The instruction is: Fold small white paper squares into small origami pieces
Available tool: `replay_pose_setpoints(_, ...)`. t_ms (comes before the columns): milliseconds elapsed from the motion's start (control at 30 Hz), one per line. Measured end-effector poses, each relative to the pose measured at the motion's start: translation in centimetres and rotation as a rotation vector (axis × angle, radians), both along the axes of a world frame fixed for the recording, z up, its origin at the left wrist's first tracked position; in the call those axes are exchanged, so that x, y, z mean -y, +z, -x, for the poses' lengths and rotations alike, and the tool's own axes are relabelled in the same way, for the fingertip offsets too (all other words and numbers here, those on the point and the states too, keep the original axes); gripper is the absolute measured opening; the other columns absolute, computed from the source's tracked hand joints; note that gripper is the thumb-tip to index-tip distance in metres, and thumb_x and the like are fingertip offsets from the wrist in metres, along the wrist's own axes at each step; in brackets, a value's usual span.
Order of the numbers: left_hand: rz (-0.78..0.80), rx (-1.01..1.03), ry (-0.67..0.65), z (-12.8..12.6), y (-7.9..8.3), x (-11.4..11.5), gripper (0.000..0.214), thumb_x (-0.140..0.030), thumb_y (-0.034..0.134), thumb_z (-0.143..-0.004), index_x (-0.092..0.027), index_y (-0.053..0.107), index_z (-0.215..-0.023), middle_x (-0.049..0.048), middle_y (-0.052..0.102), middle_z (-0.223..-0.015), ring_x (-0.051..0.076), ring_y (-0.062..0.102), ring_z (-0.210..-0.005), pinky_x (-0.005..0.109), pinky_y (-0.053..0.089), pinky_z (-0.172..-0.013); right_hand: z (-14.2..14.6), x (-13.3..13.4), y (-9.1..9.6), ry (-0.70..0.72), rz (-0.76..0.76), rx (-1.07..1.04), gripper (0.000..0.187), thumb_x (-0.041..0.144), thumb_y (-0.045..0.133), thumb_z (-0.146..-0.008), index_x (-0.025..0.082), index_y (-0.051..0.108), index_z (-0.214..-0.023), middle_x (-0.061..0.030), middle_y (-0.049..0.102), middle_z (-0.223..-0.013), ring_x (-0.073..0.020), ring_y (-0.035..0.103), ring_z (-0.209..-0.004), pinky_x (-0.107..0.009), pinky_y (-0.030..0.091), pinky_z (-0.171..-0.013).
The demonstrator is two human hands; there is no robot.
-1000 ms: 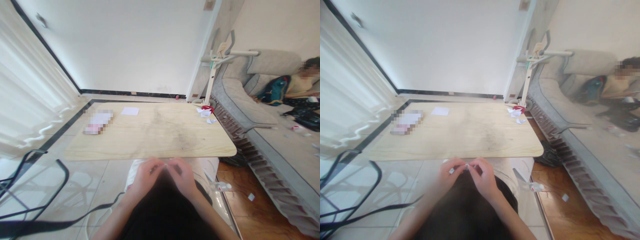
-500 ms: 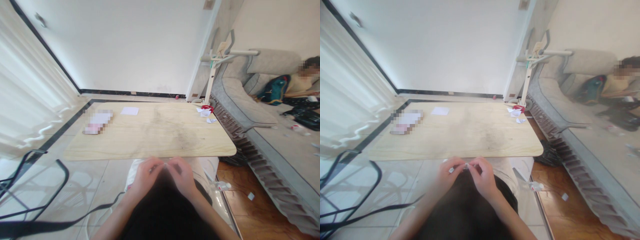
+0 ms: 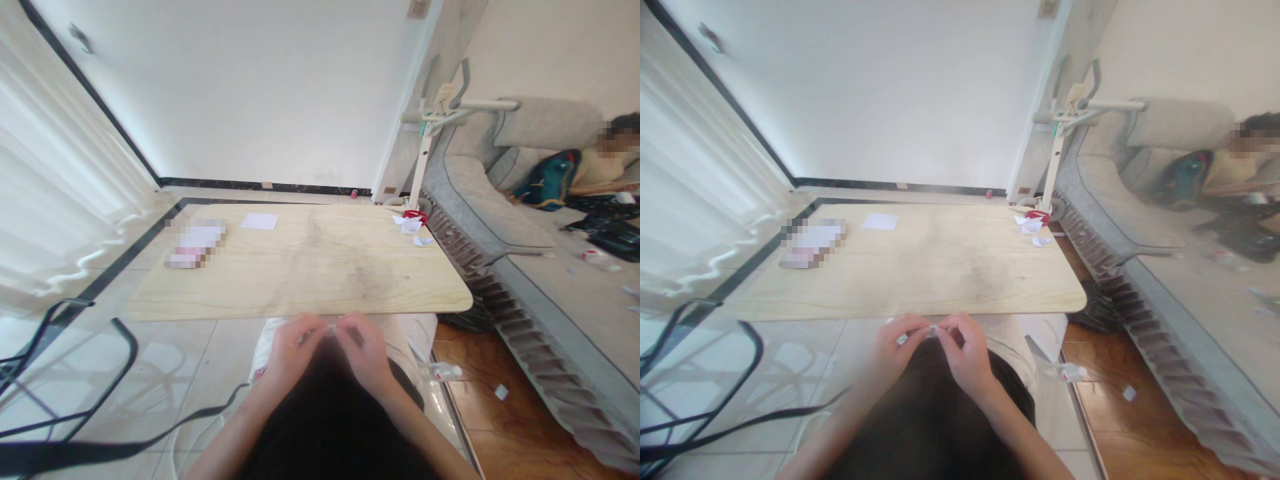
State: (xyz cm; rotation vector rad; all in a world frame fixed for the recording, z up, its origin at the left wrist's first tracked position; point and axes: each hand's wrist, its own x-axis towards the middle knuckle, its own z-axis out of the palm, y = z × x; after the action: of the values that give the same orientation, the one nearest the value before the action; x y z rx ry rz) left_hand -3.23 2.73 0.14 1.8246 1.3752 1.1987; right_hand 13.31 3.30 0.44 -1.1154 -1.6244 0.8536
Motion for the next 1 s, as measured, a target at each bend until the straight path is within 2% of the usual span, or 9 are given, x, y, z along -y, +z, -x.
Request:
replay_pose_setpoints(633,0.011,0.034,0.027,-0.2,0.58,0.01,0.012,-0.023,0.06,-0.086,-0.019,0.07,-0.082,0.0018,0.071,-0.079,0.015,0.064,-0.074,0.025,0.049,-0.069,-0.01,-0.24,-0.01,0.0,0.026,-0.038,0.008,0.023,0.06,-0.086,0.02,0.065,-0.08,-0.0025,0.064,-0.076,-0.016,0.058,-0.071,-0.029,0.046,-0.064)
replay_pose_setpoints(1000,0.082,0.097,0.028,-0.33,0.47,0.01,0.013,-0.026,0.06,-0.087,-0.019,0.069,-0.08,0.0016,0.069,-0.077,0.015,0.062,-0.073,0.025,0.048,-0.069,0.12,-0.2,-0.26,-0.022,0.03,-0.045,0.009,0.025,0.06,-0.086,0.02,0.065,-0.08,-0.0027,0.064,-0.077,-0.0164,0.058,-0.072,-0.03,0.046,-0.065)
